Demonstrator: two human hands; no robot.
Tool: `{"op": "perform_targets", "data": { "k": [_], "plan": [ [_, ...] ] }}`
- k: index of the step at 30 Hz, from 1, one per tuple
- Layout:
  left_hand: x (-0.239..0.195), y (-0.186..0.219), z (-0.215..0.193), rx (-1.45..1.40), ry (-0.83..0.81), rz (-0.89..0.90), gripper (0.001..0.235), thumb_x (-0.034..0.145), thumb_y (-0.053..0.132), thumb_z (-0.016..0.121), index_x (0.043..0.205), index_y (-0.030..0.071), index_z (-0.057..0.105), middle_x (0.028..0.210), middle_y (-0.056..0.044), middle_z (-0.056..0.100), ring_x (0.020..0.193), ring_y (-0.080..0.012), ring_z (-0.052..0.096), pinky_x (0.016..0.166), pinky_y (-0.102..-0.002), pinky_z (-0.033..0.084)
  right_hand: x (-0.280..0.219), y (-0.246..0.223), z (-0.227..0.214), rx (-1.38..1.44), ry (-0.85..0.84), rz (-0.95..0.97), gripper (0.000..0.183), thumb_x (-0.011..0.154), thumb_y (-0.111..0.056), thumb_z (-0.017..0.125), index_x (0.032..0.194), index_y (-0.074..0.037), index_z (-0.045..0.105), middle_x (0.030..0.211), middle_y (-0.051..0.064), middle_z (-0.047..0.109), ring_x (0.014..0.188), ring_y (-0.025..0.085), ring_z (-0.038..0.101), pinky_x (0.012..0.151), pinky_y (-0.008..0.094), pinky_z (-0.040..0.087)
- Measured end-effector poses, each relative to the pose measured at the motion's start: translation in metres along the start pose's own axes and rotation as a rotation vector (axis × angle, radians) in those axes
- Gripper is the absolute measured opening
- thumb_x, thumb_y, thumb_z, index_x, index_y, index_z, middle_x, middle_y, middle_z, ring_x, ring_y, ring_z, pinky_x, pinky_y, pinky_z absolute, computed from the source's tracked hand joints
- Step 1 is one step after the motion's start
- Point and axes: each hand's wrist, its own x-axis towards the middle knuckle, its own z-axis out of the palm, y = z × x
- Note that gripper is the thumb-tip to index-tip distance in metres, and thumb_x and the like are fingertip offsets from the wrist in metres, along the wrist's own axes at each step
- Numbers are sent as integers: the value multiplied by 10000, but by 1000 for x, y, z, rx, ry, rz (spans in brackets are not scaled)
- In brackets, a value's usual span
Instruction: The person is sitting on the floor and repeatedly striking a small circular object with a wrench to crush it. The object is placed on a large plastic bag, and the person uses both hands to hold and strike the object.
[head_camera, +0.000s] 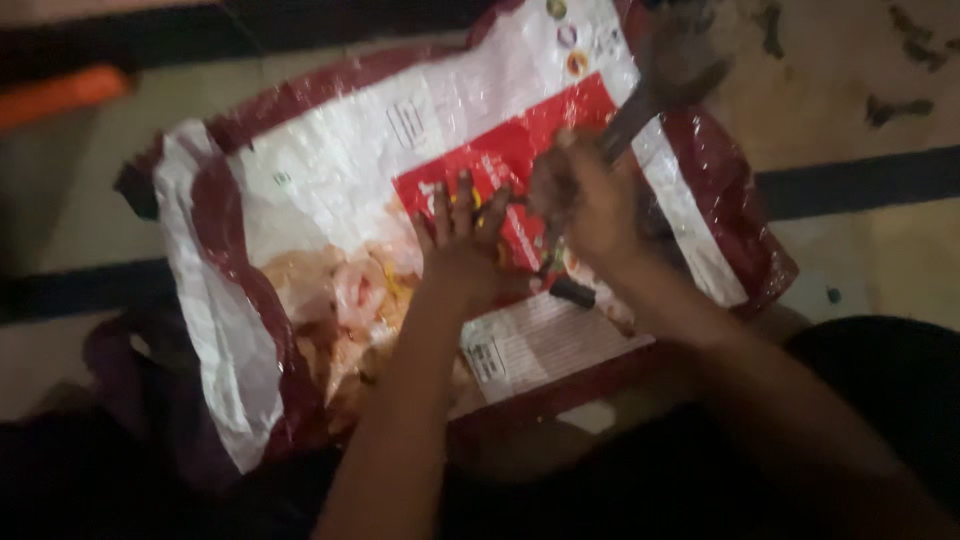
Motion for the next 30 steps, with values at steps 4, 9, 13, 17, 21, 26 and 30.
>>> {"op": "perform_targets", "data": {
  "k": [4, 9, 13, 17, 21, 26, 30],
  "plan": [
    [-3, -2, 4, -18, -13, -14, 1299, 626, 698, 830, 1631, 364, 78, 1714, -141, -138, 1560, -418, -160, 1211, -674, -29, -10, 13, -9, -546, 133, 172, 287, 1019, -239, 578, 759, -120, 553, 591, -8, 487, 499, 90, 453, 441, 292, 363],
    [3, 3, -13, 24, -55, -17, 1349, 610, 718, 838, 1620, 338, 30, 1691, -166, -165, 1543, -435, -176, 1187, -685, -29, 15, -16, 3, -63, 111, 17, 363, 1067, -277, 525, 744, -117, 485, 592, 23, 460, 475, 126, 415, 439, 297, 314],
    [6, -6, 11, 2, 41, 14, 1294, 627, 697, 836, 1634, 366, 93, 1716, -149, -98, 1563, -430, -122, 1194, -699, -11, 3, -18, -4, 165, -131, -141, 419, 1155, -256, 584, 771, -116, 488, 572, -24, 420, 479, 64, 386, 528, 285, 320],
    [-3, -1, 8, 4, 3, -24, 1292, 623, 712, 836, 1627, 362, 102, 1719, -146, -95, 1566, -430, -125, 1205, -694, -3, 1, 5, 0, -280, 279, 96, 128, 963, -227, 617, 895, -126, 577, 657, -16, 468, 513, 103, 412, 444, 286, 321],
    [2, 0, -8, 24, -5, -7, 1360, 573, 708, 857, 1623, 378, 57, 1700, -148, -149, 1551, -415, -158, 1198, -690, -23, 21, 6, -10, 106, 106, -50, 286, 1072, -286, 607, 860, -118, 514, 654, -25, 457, 533, 98, 420, 489, 290, 349],
    [6, -8, 14, 24, 30, 14, 1319, 609, 715, 838, 1632, 376, 77, 1707, -144, -128, 1563, -425, -148, 1196, -701, -12, -1, 10, -12, -75, 139, -15, 320, 1069, -272, 553, 802, -107, 489, 613, 25, 482, 508, 150, 452, 469, 317, 345],
    [6, 0, 2, 66, -29, -7, 1302, 620, 740, 822, 1620, 360, 80, 1709, -164, -143, 1551, -450, -146, 1195, -692, -3, 10, -19, 14, -34, 70, 61, 260, 1022, -234, 564, 799, -129, 485, 541, -20, 396, 428, 104, 356, 416, 295, 289]
  ]
}}
